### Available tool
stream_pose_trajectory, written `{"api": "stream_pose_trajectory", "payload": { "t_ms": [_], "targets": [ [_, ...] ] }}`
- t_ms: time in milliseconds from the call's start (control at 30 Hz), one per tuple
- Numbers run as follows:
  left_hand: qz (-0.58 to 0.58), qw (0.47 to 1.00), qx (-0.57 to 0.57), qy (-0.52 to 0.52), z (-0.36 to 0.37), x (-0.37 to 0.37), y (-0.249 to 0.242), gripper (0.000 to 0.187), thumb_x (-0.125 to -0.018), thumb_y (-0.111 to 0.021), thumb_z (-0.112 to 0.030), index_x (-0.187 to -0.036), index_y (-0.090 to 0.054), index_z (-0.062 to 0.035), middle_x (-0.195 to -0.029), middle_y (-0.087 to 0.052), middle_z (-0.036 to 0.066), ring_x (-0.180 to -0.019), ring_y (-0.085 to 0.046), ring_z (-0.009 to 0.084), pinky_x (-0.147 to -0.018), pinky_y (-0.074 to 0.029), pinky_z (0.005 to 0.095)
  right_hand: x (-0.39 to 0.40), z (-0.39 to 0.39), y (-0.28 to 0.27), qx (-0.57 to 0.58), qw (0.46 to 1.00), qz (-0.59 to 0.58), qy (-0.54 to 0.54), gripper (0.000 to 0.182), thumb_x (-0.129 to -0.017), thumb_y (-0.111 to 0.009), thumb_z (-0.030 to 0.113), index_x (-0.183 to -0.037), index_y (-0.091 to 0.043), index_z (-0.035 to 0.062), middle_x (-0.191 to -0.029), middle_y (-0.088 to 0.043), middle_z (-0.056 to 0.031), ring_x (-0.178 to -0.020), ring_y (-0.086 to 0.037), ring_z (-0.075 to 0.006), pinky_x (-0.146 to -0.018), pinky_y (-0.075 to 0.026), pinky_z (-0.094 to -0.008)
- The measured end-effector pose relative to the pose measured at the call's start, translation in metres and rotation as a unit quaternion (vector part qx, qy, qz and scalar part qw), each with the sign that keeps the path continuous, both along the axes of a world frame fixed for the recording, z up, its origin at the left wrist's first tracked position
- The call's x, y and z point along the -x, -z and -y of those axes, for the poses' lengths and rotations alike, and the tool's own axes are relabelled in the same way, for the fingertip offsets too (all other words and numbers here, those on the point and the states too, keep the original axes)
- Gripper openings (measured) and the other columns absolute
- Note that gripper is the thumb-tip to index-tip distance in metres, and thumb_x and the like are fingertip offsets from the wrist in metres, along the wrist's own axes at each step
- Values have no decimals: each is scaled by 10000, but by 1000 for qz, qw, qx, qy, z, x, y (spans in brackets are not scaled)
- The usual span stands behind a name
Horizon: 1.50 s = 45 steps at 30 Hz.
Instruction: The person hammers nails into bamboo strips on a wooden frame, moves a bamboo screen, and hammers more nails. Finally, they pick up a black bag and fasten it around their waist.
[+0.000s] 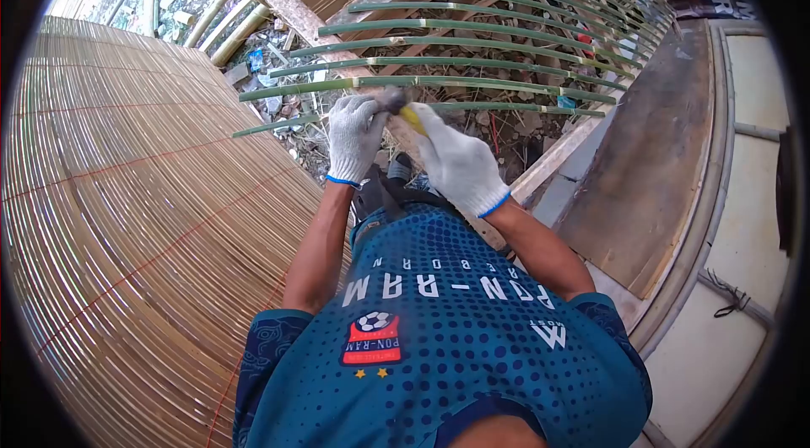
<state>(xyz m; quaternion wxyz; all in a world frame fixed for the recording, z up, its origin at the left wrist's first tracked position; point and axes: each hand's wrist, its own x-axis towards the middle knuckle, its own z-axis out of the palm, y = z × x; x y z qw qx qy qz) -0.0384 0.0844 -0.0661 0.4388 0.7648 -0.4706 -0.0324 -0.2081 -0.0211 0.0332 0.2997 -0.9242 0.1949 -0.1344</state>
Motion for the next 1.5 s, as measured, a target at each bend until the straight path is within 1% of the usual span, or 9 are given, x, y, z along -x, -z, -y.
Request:
{"api": "stream_pose_trajectory", "payload": {
  "t_ms": [67, 400, 500, 567, 633, 767, 1000, 1233, 1500],
  "targets": [
    [-1, 1000, -15, 7, 0, -1, -3, 105, -793, -777, -72, -861, -709, -28, -887, -690, 114, -942, -645, 340, -852, -499, 451, -1, 4, 9, 20, 993, -117, -10, 546, -975, -626, 139, -1488, -471, 38, -883, -697, -258, -744, -703, -423, -610, -549, -490],
    [36, 999, 21, -26, -1, 6, -17, 196, -817, -784, -116, -986, -709, -51, -1032, -708, 122, -1057, -640, 329, -957, -476, 455, 0, 2, 15, -81, 989, -91, 87, 446, -1040, -519, 275, -1446, -490, 91, -828, -695, -276, -752, -699, -464, -650, -542, -570],
    [52, 971, 46, -230, -18, 27, -2, 247, -837, -807, -173, -1001, -683, -36, -1009, -689, 140, -1036, -635, 330, -962, -471, 446, 16, -1, 10, -128, 980, -66, 140, 477, -1041, -514, 250, -1479, -479, 64, -876, -683, -319, -811, -703, -473, -682, -533, -539],
    [-197, 929, 12, -314, -28, 26, 21, 317, -913, -769, -302, -1024, -654, -28, -1030, -661, 143, -1031, -623, 301, -919, -490, 405, 28, -4, 5, -201, 957, -89, 188, 467, -1046, -499, 249, -1482, -484, 83, -856, -690, -280, -788, -716, -432, -696, -534, -491],
    [-541, 778, -20, -318, -39, 11, 44, 370, -956, -720, -362, -1100, -633, -32, -1091, -645, 149, -1037, -615, 287, -893, -502, 380, 45, -8, 5, -258, 928, -123, 238, 452, -1044, -501, 254, -1474, -494, 115, -893, -689, -303, -855, -716, -460, -743, -542, -504],
    [-686, 646, 303, -143, -43, 3, 89, 327, -1082, -528, -294, -1309, -507, -59, -1240, -598, 134, -1113, -637, 280, -932, -546, 374, 82, -13, 12, -246, 926, -110, 262, 457, -1051, -498, 239, -1468, -489, 52, -1074, -686, -311, -1006, -697, -457, -845, -532, -475],
    [-675, 648, 312, -165, -21, -1, 59, 303, -1044, -568, -133, -1335, -500, -79, -1288, -613, 133, -1205, -620, 288, -1072, -514, 470, 101, -18, 6, -274, 909, -134, 283, 472, -1054, -494, 246, -1468, -477, 20, -1262, -636, -303, -1190, -634, -439, -982, -488, -463],
    [-655, 667, 326, -135, -9, -7, 70, 268, -1067, -534, -176, -1314, -562, -76, -1255, -642, 114, -1185, -636, 274, -1071, -523, 450, 113, -24, 30, -255, 934, -115, 221, 507, -1044, -516, 296, -1490, -446, 65, -1070, -679, -327, -1013, -689, -468, -864, -524, -524],
    [-592, 734, 277, -185, -5, -7, 71, 377, -1048, -495, -140, -1417, -437, -85, -1277, -574, 142, -1191, -618, 327, -1039, -547, 478, 108, -21, 16, -264, 926, -173, 208, 550, -1041, -524, 335, -1506, -436, 56, -1155, -658, -344, -1070, -658, -492, -895, -510, -536]
  ]
}}
